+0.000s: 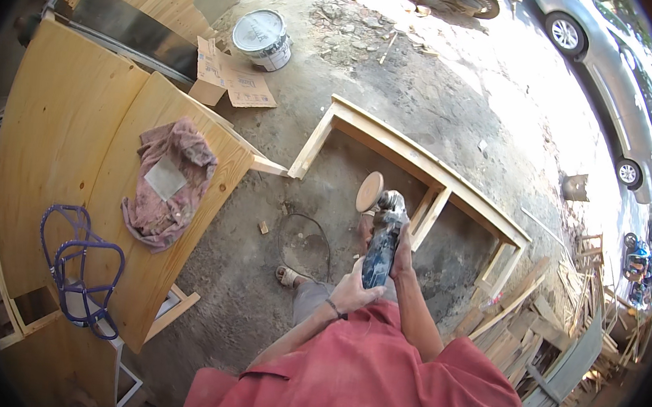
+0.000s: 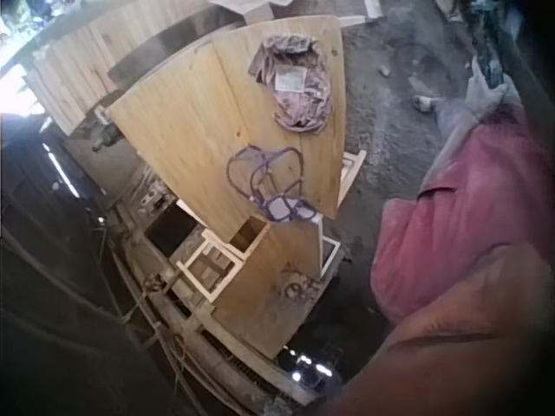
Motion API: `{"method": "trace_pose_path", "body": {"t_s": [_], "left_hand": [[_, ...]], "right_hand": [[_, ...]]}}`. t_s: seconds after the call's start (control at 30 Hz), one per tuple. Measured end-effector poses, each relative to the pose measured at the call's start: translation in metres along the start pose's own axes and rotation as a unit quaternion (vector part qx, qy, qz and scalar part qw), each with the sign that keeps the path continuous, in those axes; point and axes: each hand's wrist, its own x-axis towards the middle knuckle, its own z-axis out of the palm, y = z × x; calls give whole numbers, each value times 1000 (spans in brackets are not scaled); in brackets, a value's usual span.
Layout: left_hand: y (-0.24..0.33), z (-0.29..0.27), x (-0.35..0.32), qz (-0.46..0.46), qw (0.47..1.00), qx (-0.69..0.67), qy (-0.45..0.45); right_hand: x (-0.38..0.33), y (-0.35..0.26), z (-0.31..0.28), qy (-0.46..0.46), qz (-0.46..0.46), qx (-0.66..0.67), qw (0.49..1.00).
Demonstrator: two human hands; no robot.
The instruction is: The person uses a power sander to smooth the surfaces and edges of a wooden table frame, moving the tool across various parts of the structure before picking it up and turning it around.
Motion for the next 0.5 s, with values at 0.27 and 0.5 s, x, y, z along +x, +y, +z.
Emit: {"method": "trace_pose_path", "body": {"t_s": [0.27,0.5], "left_hand": [[-90,-8,173,-4,996,28,83],[-284,-37,311,-173,959,-66,212]], "right_hand": [[199,-17,-107,-19,97,-141,985],[434,33,-173,-1,-36,-680,733]]}}
